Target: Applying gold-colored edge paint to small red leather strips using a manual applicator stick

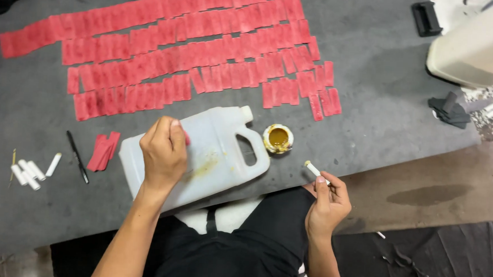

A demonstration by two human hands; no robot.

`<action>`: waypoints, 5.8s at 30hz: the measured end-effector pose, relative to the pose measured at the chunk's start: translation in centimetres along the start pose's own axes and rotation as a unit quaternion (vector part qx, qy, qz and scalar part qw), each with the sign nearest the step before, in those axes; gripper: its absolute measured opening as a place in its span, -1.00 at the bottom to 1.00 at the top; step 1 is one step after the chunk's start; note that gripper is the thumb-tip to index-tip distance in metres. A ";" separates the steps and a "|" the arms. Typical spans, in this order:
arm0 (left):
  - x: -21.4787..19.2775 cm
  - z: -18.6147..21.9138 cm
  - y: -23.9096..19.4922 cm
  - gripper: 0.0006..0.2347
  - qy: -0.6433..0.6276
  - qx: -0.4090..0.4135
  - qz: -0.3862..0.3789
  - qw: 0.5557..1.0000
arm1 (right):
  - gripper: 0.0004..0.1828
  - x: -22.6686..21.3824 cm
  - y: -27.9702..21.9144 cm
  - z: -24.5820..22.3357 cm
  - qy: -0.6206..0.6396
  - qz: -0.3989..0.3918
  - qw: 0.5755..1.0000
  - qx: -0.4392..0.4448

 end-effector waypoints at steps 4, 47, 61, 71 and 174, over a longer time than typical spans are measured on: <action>-3.5 -3.8 -1.9 -0.61 0.039 -0.014 0.025 0.999 | -0.85 2.7 -1.7 -1.0 0.011 -0.038 0.999 0.002; -2.9 -1.7 -7.0 -0.86 0.080 0.190 -0.026 0.978 | -0.90 9.8 3.8 -3.4 -0.314 -0.230 0.862 -0.324; -3.2 -1.9 -7.0 -0.83 0.047 0.179 -0.013 0.983 | -0.90 9.5 4.2 -7.7 -0.313 -0.223 0.862 -0.331; -4.1 -1.9 -6.5 -0.86 -0.025 0.125 -0.017 0.992 | -0.92 7.7 3.6 -9.9 -0.290 -0.278 0.894 -0.198; -4.6 -4.2 -6.4 -0.84 -0.244 -0.009 0.031 0.969 | -0.85 20.6 -11.2 -9.7 -0.222 -0.410 0.778 -0.421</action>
Point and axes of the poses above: each hand's wrist, its own y-axis towards the middle knuckle, its own x-axis out of the palm, z = x × y, the point moved 4 cm from there along y, towards the middle knuckle, and after that the axes turned 3 degrees about y, right-handed, at the moved point
